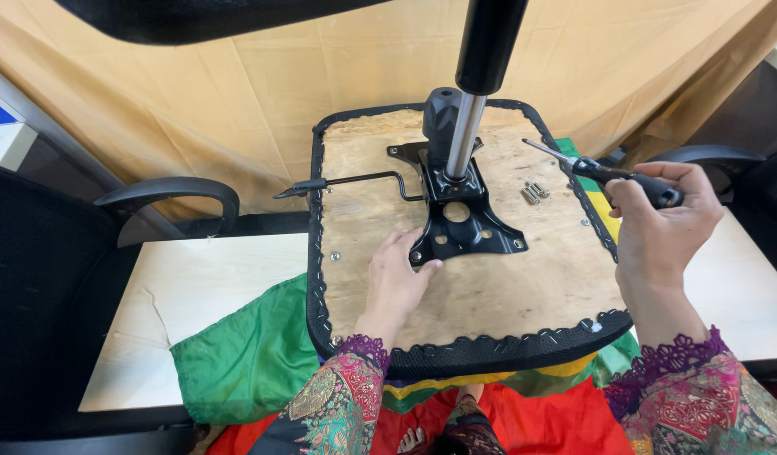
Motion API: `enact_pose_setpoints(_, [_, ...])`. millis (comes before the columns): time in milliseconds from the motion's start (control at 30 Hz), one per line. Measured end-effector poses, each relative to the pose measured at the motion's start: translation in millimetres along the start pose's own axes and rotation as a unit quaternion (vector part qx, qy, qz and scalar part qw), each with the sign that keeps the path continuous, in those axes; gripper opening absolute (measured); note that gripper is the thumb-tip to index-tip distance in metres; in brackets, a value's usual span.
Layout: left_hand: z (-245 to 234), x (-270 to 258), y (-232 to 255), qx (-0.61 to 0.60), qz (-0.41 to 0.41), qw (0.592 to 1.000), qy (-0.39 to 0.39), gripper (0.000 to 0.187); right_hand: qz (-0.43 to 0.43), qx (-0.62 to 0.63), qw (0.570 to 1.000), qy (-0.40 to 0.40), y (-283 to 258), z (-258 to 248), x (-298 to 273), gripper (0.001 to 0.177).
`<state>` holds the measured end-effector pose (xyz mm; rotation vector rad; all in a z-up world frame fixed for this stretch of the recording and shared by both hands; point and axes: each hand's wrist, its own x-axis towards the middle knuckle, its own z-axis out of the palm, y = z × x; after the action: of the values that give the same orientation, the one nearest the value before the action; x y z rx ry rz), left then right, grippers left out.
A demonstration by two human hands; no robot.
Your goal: The person uses a screwdriver to tighten screws into a black metal chair base mounted on an overturned chair seat. They hold the base steady with one hand while turning the screwdriver with the other, working on multiple screw holes in sequence.
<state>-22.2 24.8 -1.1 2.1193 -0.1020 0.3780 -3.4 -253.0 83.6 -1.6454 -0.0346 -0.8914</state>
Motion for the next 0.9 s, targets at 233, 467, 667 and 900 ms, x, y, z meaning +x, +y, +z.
enact_pose_setpoints(233, [-3.9,-5.4,6.8,0.014,-0.002,1.0,0.023,0.051,-0.056,0.087,0.994,-0.03,-38.3,8.9,-1.3,0.012])
enact_pose_setpoints(467, [-4.0,-6.8,3.1,0.017,-0.039,0.999,0.006,0.052,-0.031,0.158,0.98,-0.113,-51.9,39.3,-19.9,0.019])
enact_pose_setpoints(667, [-2.7,-14.6,-9.3,0.018,0.024,0.998,0.05,0.056,0.0,0.18,0.968,-0.175,-51.2,60.9,-31.5,0.034])
enact_pose_setpoints(900, [-1.0,-17.1,-11.8,0.029,0.051,0.996,0.069,0.051,-0.011,0.127,0.964,-0.233,-48.4,69.2,-36.1,0.04])
